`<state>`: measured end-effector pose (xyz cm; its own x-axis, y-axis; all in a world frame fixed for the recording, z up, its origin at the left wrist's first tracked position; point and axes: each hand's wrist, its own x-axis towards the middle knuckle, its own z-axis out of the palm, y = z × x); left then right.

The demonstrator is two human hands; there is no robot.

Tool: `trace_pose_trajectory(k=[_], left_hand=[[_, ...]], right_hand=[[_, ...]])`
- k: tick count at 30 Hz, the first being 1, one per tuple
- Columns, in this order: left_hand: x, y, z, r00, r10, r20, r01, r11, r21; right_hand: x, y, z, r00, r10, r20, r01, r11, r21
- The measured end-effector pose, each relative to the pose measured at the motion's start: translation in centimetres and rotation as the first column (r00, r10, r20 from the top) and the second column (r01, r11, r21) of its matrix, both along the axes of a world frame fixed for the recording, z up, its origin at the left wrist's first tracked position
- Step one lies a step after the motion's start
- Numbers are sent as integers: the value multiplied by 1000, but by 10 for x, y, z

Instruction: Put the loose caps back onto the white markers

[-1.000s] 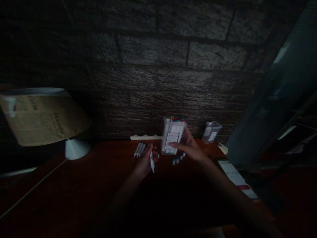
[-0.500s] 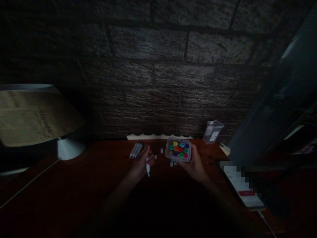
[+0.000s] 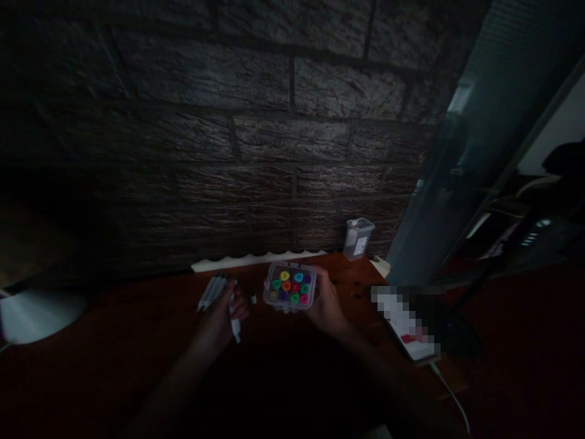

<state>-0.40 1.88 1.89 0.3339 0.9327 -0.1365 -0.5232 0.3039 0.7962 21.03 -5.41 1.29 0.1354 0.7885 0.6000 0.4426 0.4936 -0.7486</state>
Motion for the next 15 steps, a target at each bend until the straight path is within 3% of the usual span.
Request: trace_pose_trajectory(k=[8, 11, 15], left_hand=[[-5, 2, 4, 996, -59, 63, 66, 991, -121], [-6, 4, 0, 999, -29, 29, 33, 991, -131], [-5, 2, -2, 1000, 5, -23, -9, 989, -146]], right_hand=[[12, 8, 0, 986, -73, -148, 79, 996, 33], [27, 11, 6, 954, -216, -209, 240, 966, 97], [61, 15, 12, 837, -457, -301, 510, 851, 124]])
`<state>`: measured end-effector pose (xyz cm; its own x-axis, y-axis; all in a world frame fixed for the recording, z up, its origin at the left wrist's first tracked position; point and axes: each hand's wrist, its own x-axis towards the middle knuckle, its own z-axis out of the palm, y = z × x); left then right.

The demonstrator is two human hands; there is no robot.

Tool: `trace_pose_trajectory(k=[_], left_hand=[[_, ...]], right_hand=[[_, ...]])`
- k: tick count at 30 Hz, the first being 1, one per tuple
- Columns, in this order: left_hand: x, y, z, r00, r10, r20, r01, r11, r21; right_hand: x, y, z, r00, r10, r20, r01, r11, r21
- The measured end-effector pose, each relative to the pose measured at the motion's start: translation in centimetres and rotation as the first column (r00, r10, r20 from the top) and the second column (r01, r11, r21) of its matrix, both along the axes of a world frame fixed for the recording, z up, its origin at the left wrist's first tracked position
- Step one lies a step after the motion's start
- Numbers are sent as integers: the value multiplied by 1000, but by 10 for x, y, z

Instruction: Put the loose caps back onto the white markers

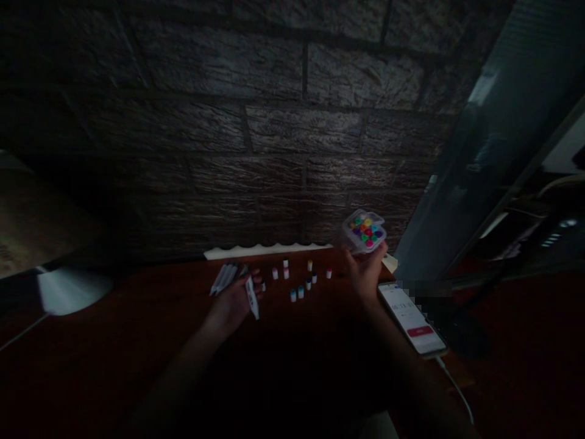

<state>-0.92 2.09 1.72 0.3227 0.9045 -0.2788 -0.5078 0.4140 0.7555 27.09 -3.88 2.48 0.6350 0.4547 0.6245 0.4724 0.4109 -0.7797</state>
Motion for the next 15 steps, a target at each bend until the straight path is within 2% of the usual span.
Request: trace_pose_trajectory(k=[3, 6, 9, 13, 15], left_hand=[[3, -4, -1, 999, -37, 21, 36, 999, 31], [4, -7, -3, 987, -138, 80, 130, 987, 99], [4, -8, -7, 970, -217, 104, 198, 966, 168], [1, -8, -9, 963, -251, 94, 225, 948, 225], [0, -9, -9, 961, -263, 88, 235, 941, 243]], right_hand=[[24, 5, -9, 992, -125, 14, 126, 992, -31], [35, 11, -25, 979, -197, 56, 204, 963, -176], [35, 17, -41, 981, -180, 72, 193, 937, -292], [37, 26, -56, 984, -137, 118, 171, 918, -358], [41, 30, -62, 987, -68, 143, 118, 919, -376]])
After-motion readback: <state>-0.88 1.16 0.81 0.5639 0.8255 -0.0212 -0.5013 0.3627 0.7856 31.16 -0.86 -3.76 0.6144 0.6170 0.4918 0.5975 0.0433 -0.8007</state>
